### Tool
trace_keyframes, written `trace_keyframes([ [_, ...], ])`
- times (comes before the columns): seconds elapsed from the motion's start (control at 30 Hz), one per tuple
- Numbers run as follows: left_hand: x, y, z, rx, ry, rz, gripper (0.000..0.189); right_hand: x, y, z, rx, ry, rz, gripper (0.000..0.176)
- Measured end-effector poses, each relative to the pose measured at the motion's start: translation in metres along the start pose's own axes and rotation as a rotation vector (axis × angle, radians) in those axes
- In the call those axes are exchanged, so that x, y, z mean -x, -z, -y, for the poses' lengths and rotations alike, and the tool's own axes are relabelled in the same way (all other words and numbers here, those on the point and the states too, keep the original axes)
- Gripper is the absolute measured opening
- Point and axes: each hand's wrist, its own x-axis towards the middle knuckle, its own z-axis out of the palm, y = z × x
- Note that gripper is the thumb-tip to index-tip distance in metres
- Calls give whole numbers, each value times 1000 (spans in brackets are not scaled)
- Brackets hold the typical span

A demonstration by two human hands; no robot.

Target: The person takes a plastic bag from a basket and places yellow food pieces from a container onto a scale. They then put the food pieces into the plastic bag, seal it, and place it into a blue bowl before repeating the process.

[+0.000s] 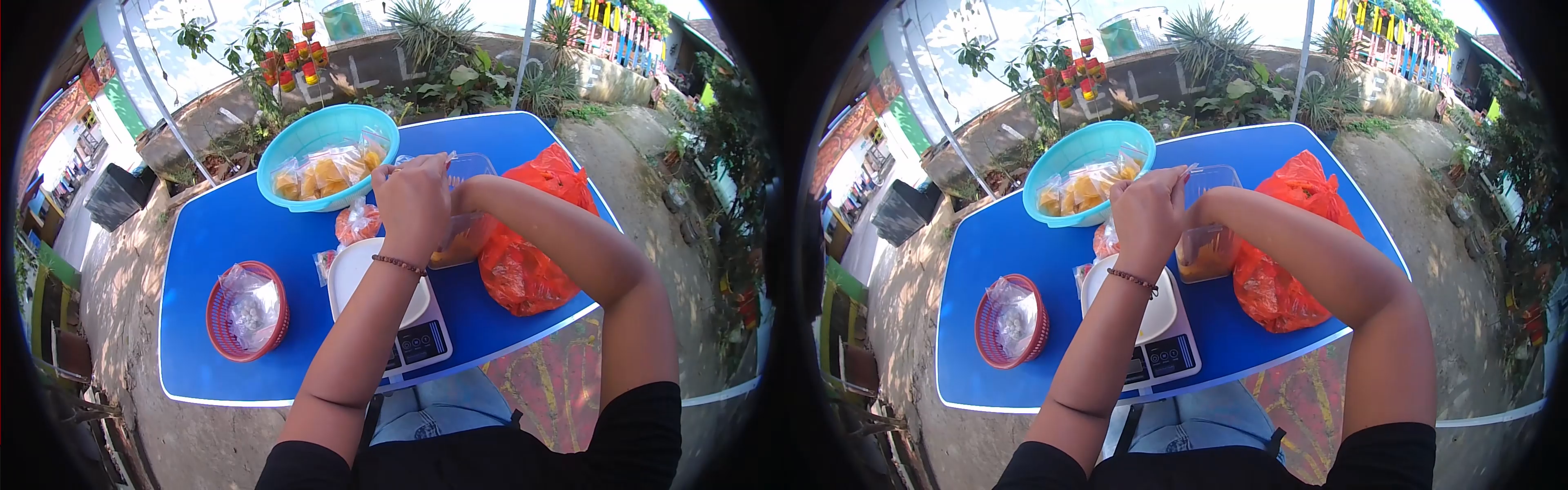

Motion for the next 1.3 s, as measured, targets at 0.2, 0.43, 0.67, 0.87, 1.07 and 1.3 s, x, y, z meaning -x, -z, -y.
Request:
trace_keyframes([
  [0.2, -3, -2, 2, -21, 5, 7, 18, -5, 2, -1, 53, 64, -39, 38],
  [0.43, -1, -2, 2, -28, 3, -14, 18, -17, -1, -2, 207, 242, -154, 38],
  [0.67, -5, -2, 4, -13, 1, -10, 18, -5, 10, 3, 551, 474, -365, 35],
  [0.87, -12, 21, 11, 216, -62, -141, 15, 59, 24, 61, 362, 2, -367, 21],
  [1.07, 5, 48, 33, 385, 8, -137, 16, 81, 28, 60, 351, 167, -562, 22],
  [1.3, 53, 83, 75, 700, 325, -175, 23, 107, -1, 100, -491, 454, -771, 16],
])
